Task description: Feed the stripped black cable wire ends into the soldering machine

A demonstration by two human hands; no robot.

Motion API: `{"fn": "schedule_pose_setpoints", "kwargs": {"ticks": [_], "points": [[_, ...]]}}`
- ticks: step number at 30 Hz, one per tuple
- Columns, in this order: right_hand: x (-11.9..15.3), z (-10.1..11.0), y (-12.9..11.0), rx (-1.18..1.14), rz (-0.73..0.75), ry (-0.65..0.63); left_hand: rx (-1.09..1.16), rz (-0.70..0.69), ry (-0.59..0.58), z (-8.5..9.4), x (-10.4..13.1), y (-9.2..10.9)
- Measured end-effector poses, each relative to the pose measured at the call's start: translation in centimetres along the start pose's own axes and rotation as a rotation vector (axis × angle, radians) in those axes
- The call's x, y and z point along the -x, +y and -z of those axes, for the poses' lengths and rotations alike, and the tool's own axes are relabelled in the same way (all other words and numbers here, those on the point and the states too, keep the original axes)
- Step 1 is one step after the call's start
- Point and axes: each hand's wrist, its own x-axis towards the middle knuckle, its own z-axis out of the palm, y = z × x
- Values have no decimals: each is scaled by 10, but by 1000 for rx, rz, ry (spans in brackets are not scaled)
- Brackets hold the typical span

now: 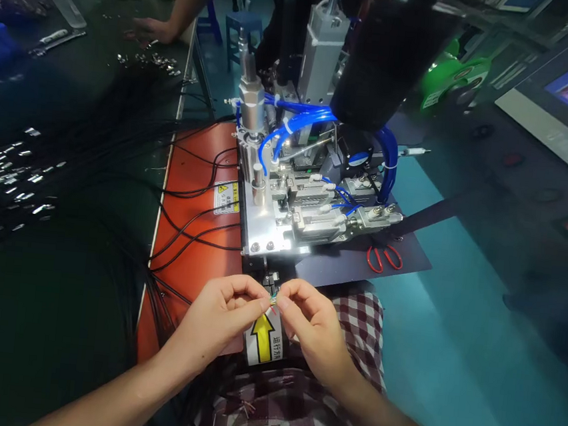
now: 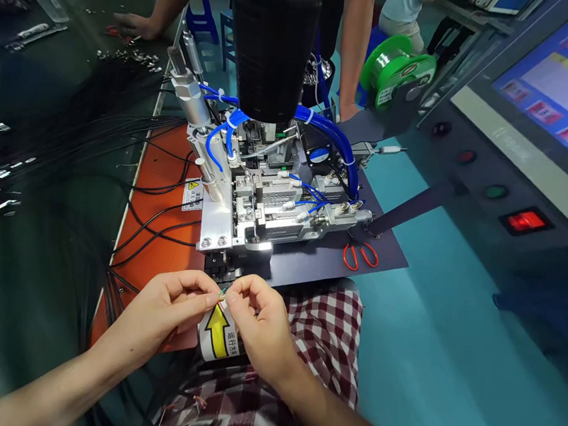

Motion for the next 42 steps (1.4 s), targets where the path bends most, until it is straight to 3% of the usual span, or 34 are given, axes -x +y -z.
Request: {"fn": "schedule_pose_setpoints", "kwargs": {"ticks": [11,21,35,42], "points": [[-3,3,-7,73,46,33,-2,-2,-10,1,-1,-2],[-7,3,-11,88,2,14,-40,-48,-2,0,0,-3],[-7,3,-8,-86,-96,-36,48,-24,-2,1,0,-4],[-5,5,-10,70,-3,-13,42,-36,8,0,-1,-3]]}}
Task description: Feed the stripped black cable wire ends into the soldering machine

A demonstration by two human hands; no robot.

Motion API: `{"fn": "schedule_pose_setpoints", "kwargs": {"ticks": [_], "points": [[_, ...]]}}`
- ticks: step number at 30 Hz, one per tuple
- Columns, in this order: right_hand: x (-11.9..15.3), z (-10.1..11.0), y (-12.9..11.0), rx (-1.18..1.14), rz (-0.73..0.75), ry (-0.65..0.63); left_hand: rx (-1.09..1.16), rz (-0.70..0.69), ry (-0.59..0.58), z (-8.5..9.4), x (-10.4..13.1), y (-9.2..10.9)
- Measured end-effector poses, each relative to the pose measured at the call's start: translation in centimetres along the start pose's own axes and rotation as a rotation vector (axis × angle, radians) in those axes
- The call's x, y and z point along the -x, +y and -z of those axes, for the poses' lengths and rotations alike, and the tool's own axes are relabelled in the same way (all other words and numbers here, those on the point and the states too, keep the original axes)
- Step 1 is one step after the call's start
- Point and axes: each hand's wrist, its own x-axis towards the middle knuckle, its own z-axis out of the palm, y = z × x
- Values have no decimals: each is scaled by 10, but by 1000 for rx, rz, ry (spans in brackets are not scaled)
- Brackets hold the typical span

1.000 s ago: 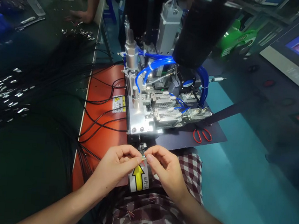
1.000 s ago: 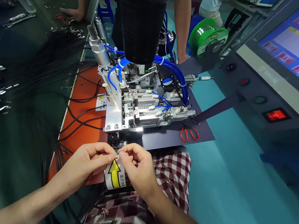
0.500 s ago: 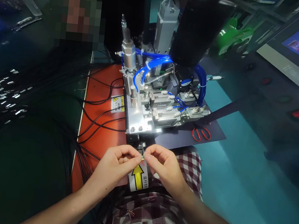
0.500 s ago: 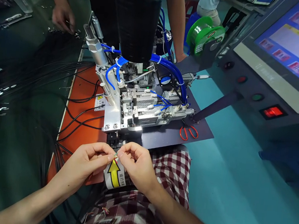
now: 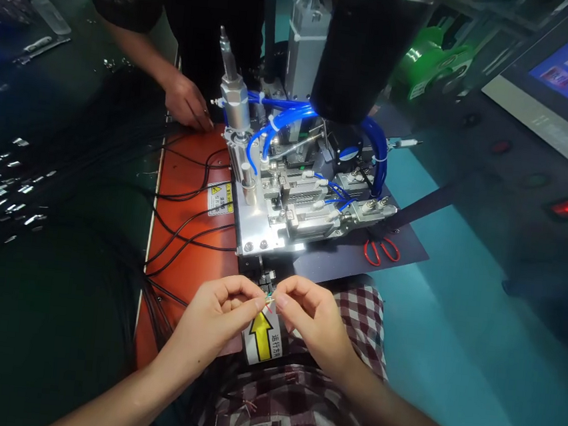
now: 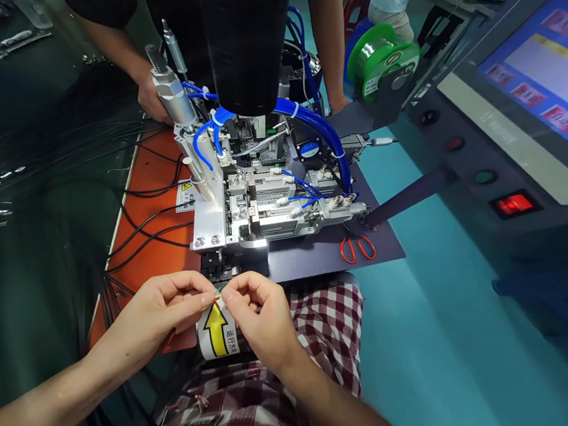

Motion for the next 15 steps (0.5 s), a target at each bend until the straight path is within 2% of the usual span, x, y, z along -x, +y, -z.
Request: {"fn": "schedule_pose_setpoints", "kwargs": {"ticks": [3,6,8,11,15], "points": [[3,0,0,144,65,31,-1,2,-5,-1,0,0],[8,-2,4,278,250,60,-8,-20,-20,0,1,-1],[11,-3,7,306,312,74,-16,-35,-26,1,2,-2],[12,-4,11,230,195,74,-44,-48,-31,2,2,-3],[7,3,4,142,46,-22,-56,-14,-45,2,1,-2]]}}
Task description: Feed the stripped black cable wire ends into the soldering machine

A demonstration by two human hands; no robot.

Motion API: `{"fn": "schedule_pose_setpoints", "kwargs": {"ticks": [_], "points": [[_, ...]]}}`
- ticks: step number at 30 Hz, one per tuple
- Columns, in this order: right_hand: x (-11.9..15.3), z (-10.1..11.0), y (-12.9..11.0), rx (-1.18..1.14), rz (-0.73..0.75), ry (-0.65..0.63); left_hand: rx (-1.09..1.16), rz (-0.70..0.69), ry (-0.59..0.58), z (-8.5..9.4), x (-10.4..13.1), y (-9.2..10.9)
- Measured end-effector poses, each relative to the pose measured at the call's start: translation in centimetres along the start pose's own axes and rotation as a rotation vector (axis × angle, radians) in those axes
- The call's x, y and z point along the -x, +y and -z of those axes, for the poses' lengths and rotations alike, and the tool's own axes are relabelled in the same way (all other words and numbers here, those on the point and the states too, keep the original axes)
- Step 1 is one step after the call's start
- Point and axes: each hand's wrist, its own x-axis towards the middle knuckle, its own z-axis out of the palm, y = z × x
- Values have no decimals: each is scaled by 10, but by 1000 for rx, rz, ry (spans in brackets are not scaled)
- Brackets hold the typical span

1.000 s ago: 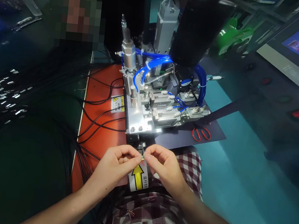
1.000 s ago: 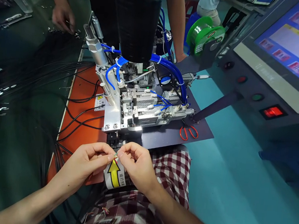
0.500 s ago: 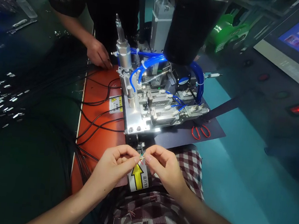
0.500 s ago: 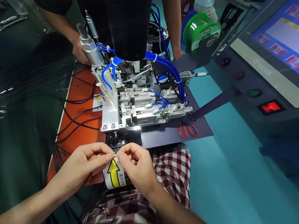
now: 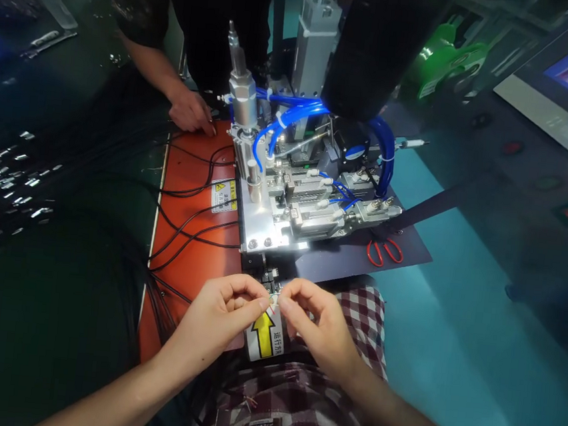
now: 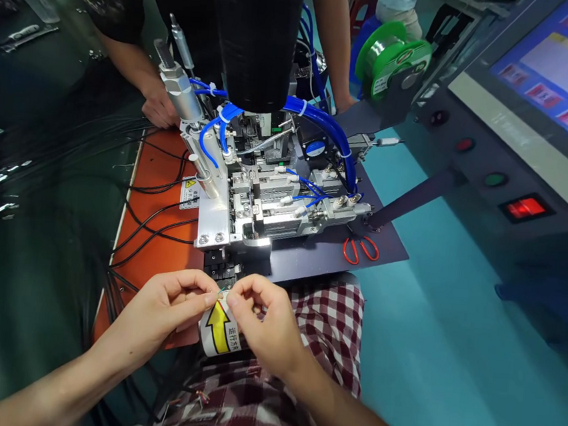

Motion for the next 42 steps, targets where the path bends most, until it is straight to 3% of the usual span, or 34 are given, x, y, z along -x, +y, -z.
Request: {"fn": "schedule_pose_setpoints", "kwargs": {"ticks": [8,16,26,33,42], "points": [[-10,4,-9,46,14,26,8,39,14,-2,1,4],[-12,1,-7,-54,-23,-7,-12,42,16,-1,1,4],[-11,-2,1,-337,-158,-56,23,12,25,1,0,3],[-11,-1,-3,-301,-157,-51,-9,-11,10,3,-1,3],[-25,22,-1,-47,52,-339,-99,146,-80,6,0,6]]}}
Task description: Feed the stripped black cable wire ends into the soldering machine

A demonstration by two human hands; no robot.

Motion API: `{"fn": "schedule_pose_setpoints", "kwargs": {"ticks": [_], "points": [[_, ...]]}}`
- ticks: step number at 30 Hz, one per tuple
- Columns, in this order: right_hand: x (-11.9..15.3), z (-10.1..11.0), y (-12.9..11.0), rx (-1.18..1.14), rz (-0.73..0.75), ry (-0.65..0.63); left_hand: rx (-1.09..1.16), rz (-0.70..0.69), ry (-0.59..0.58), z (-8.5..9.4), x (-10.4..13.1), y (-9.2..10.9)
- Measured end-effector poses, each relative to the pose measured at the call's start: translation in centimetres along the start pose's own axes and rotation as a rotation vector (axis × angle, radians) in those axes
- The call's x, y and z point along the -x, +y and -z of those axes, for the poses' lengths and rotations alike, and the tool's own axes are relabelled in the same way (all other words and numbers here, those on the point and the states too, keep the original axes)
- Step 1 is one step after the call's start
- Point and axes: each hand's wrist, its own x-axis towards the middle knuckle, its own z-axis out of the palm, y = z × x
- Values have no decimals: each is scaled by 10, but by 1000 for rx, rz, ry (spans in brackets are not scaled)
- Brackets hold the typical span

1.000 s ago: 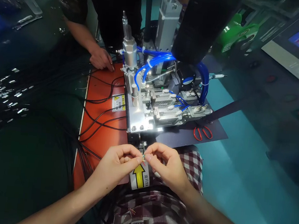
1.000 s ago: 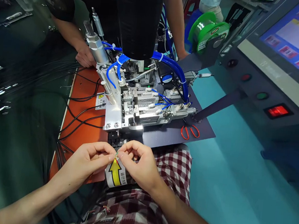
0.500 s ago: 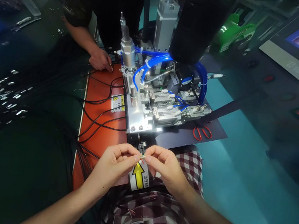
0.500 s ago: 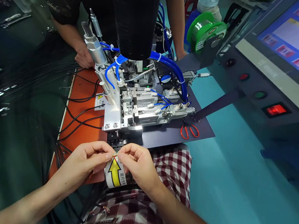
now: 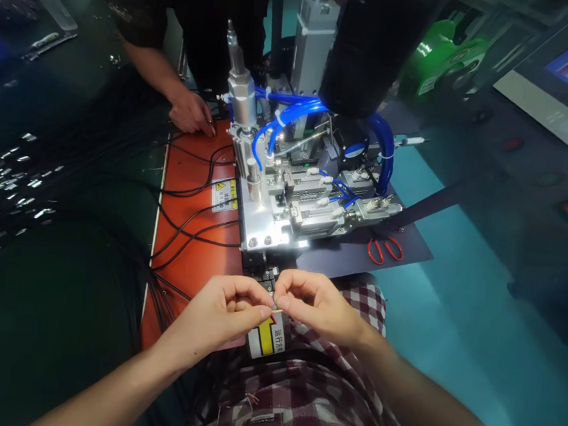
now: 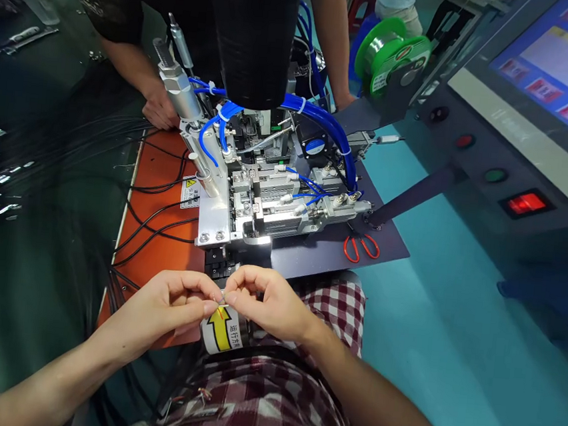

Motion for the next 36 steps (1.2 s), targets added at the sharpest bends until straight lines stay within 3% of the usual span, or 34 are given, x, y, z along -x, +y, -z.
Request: {"fn": "schedule_pose_setpoints", "kwargs": {"ticks": [5,9,13,17,27,36], "points": [[-6,10,-10,148,155,-157,7,-18,-25,-1,0,0],[-1,5,-12,149,95,27,83,-7,71,-5,0,0],[8,-8,-6,147,38,236,104,-95,120,-7,-2,1],[9,-21,-3,120,20,332,95,-124,131,-7,-3,-1],[3,-28,0,-118,-75,346,206,-134,156,-9,0,-5],[3,-31,2,-140,-84,353,163,-114,189,-8,-1,-9]]}}
